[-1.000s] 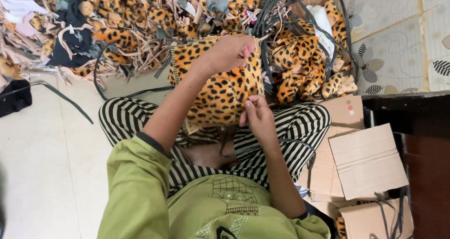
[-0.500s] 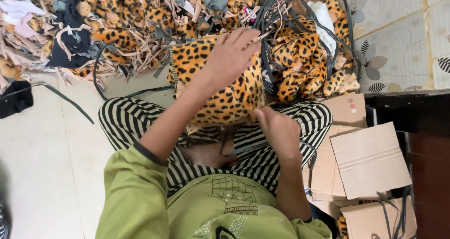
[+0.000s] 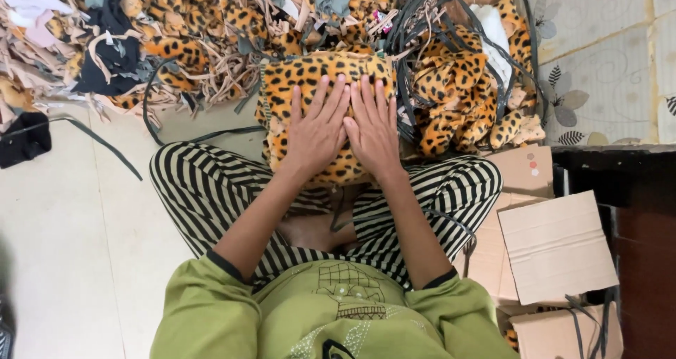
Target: Gathering fabric scraps and bundling them between cardboard sheets using plastic straps.
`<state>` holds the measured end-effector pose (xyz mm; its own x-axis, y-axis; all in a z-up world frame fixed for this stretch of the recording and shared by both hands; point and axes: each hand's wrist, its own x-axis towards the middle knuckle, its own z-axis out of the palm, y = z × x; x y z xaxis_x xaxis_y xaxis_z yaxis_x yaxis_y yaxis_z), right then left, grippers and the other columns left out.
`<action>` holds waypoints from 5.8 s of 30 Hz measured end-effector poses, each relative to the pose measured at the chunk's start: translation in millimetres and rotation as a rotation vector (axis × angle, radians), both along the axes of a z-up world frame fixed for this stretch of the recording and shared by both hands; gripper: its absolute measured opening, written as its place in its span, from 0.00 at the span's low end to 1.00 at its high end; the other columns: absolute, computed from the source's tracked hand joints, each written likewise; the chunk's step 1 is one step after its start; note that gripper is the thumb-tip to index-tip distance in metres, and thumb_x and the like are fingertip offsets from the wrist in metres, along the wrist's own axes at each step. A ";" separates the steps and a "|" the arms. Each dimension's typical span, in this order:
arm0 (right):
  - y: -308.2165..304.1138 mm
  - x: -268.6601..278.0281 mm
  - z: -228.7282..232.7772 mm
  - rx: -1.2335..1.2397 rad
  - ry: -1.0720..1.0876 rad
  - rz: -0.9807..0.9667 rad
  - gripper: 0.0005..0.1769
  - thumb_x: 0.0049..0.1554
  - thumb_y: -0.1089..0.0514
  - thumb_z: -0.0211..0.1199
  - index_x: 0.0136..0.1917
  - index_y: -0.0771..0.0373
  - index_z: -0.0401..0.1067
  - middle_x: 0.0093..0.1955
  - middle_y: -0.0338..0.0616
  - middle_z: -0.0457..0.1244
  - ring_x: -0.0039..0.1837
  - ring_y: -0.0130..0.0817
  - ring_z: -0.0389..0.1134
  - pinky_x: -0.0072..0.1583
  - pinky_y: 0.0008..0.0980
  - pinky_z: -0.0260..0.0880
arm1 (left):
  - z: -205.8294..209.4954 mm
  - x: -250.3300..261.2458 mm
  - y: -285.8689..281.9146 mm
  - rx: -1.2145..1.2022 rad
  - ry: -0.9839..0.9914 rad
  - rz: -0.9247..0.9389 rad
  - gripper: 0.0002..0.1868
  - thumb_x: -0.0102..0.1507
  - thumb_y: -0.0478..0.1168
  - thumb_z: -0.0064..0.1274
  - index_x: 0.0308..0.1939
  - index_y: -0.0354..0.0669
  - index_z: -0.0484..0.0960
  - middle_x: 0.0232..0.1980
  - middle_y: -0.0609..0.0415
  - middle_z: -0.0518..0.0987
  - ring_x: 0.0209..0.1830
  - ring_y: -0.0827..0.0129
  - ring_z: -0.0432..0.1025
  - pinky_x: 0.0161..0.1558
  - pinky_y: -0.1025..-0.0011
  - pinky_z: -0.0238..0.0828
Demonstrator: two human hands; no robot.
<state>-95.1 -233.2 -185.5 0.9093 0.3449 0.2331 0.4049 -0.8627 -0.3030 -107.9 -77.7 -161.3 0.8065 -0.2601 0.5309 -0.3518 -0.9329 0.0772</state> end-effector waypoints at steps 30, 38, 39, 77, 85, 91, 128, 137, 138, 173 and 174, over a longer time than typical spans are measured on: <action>-153.3 -117.6 40.8 0.399 0.023 -0.516 0.24 0.67 0.59 0.53 0.76 0.57 0.62 0.80 0.51 0.51 0.80 0.54 0.52 0.79 0.52 0.51 | 8.3 -38.0 -193.4 -0.256 0.121 -0.577 0.18 0.65 0.35 0.52 0.59 0.37 0.81 0.66 0.45 0.75 0.71 0.51 0.66 0.73 0.55 0.57; -284.1 -243.1 -12.8 0.287 -0.054 -1.256 0.27 0.62 0.59 0.62 0.73 0.56 0.65 0.75 0.52 0.53 0.79 0.54 0.52 0.76 0.50 0.54 | 10.6 -105.8 -344.4 -0.147 0.783 -0.853 0.22 0.70 0.37 0.48 0.67 0.31 0.70 0.70 0.36 0.65 0.72 0.44 0.62 0.62 0.57 0.73; -294.7 -252.5 -22.3 0.234 -0.115 -1.346 0.32 0.59 0.62 0.66 0.74 0.56 0.63 0.75 0.56 0.51 0.79 0.58 0.50 0.76 0.53 0.53 | 9.1 -109.3 -354.8 -0.067 0.875 -0.782 0.28 0.69 0.39 0.49 0.71 0.29 0.65 0.77 0.33 0.56 0.79 0.42 0.52 0.65 0.53 0.71; -121.9 -102.1 49.4 1.074 -0.027 -0.516 0.30 0.65 0.67 0.54 0.79 0.58 0.55 0.55 0.53 0.64 0.54 0.37 0.65 0.55 0.36 0.68 | 32.6 -51.6 -40.5 -1.196 0.500 0.038 0.09 0.72 0.42 0.45 0.54 0.45 0.71 0.49 0.41 0.83 0.49 0.55 0.77 0.50 0.55 0.73; -42.8 -57.2 61.9 0.865 0.244 -0.381 0.28 0.64 0.60 0.57 0.77 0.53 0.60 0.65 0.59 0.63 0.61 0.56 0.69 0.59 0.50 0.71 | 35.8 -71.4 36.5 -1.326 0.472 0.359 0.13 0.73 0.44 0.43 0.57 0.42 0.69 0.59 0.37 0.79 0.61 0.49 0.74 0.57 0.48 0.72; -40.6 -40.2 57.3 0.691 0.237 -0.294 0.30 0.62 0.65 0.58 0.77 0.59 0.60 0.63 0.59 0.59 0.59 0.59 0.70 0.59 0.49 0.73 | 59.0 -70.4 40.3 -1.329 0.502 0.401 0.20 0.72 0.44 0.46 0.65 0.39 0.66 0.70 0.32 0.70 0.73 0.44 0.62 0.68 0.46 0.62; -21.5 28.7 151.1 0.059 0.405 0.330 0.20 0.70 0.42 0.51 0.41 0.52 0.70 0.28 0.36 0.61 0.33 0.36 0.65 0.41 0.34 0.62 | 43.8 -28.1 -4.9 -0.159 0.538 -0.120 0.20 0.71 0.50 0.41 0.66 0.63 0.77 0.83 0.45 0.49 0.82 0.37 0.34 0.68 0.17 0.20; -7.9 88.4 162.7 0.130 0.561 0.337 0.14 0.65 0.45 0.57 0.43 0.52 0.76 0.34 0.56 0.66 0.46 0.54 0.71 0.47 0.46 0.66 | 40.3 -14.9 3.6 -0.311 0.729 -0.184 0.28 0.71 0.59 0.26 0.67 0.66 0.76 0.84 0.49 0.44 0.83 0.38 0.30 0.68 0.20 0.14; -3.7 90.6 155.8 0.183 0.617 0.366 0.13 0.65 0.47 0.58 0.44 0.53 0.76 0.34 0.54 0.67 0.46 0.49 0.72 0.47 0.43 0.67 | 51.6 -18.2 0.5 -0.253 0.668 -0.161 0.26 0.72 0.61 0.29 0.66 0.64 0.77 0.83 0.46 0.49 0.82 0.37 0.34 0.67 0.19 0.19; 114.6 240.1 56.7 -0.539 0.850 0.555 0.24 0.58 0.63 0.53 0.68 0.50 0.67 0.75 0.47 0.56 0.55 0.41 0.67 0.44 0.35 0.66 | 27.2 -28.5 -18.0 -0.336 0.366 -0.095 0.24 0.63 0.56 0.64 0.61 0.55 0.81 0.81 0.40 0.54 0.81 0.36 0.45 0.71 0.23 0.30; 106.3 244.7 15.7 -0.729 0.605 0.926 0.34 0.58 0.76 0.54 0.69 0.44 0.72 0.71 0.46 0.59 0.40 0.37 0.69 0.28 0.30 0.59 | 26.9 -28.6 -18.3 -0.343 0.371 -0.098 0.26 0.64 0.55 0.64 0.64 0.56 0.80 0.81 0.40 0.52 0.82 0.37 0.42 0.72 0.25 0.27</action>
